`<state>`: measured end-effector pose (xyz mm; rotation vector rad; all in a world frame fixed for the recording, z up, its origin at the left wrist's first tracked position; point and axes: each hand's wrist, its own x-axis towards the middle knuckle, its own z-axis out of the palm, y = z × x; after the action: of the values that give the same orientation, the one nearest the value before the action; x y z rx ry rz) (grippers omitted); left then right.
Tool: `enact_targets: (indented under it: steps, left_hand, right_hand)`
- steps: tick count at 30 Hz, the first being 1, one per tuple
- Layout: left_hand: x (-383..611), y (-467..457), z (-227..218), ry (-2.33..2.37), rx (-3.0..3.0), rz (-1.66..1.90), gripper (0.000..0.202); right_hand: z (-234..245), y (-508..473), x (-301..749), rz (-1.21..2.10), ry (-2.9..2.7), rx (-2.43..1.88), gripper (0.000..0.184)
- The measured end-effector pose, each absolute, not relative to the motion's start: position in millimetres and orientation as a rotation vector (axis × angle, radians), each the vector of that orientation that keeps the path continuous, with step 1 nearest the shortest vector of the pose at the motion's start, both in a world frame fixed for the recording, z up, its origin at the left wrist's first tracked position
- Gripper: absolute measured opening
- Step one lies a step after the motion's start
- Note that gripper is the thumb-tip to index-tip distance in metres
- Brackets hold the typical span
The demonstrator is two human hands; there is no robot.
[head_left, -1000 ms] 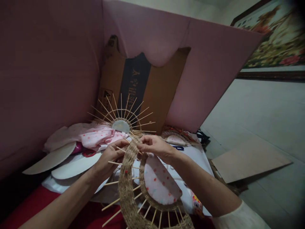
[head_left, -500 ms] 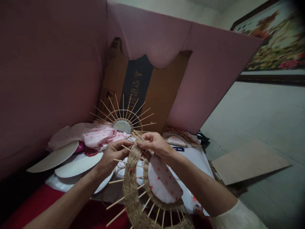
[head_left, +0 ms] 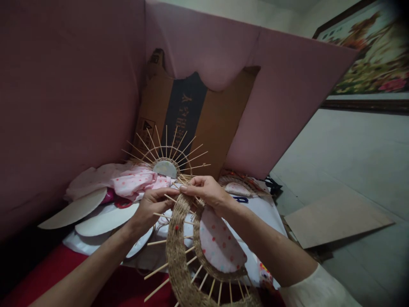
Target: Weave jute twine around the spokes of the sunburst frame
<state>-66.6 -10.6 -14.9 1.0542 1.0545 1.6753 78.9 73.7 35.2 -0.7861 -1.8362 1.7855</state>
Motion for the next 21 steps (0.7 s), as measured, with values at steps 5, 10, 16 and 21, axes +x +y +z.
enact_targets:
  steps: [5, 10, 16, 21]
  left_hand:
    - [-73.1, -11.6, -12.1, 1.144, 1.152, 1.565, 0.019]
    - [-92.0, -15.6, 3.2, 1.303, 1.363, 1.361, 0.015]
    - [-98.6, -28.6, 35.6, 1.508, 1.783, 1.074, 0.021]
    - [-83.4, -31.3, 56.8, 1.735, 2.203, 0.825, 0.018]
  right_hand:
    - [38.7, 71.2, 81.3, 1.708, -1.800, -0.808, 0.037]
    - [35.4, 77.1, 84.6, 1.669, -1.768, -0.852, 0.034]
    - [33.7, 80.2, 82.8, 1.633, -1.777, -0.884, 0.030]
    - [32.9, 81.3, 81.2, 1.574, -1.800, -0.858, 0.032]
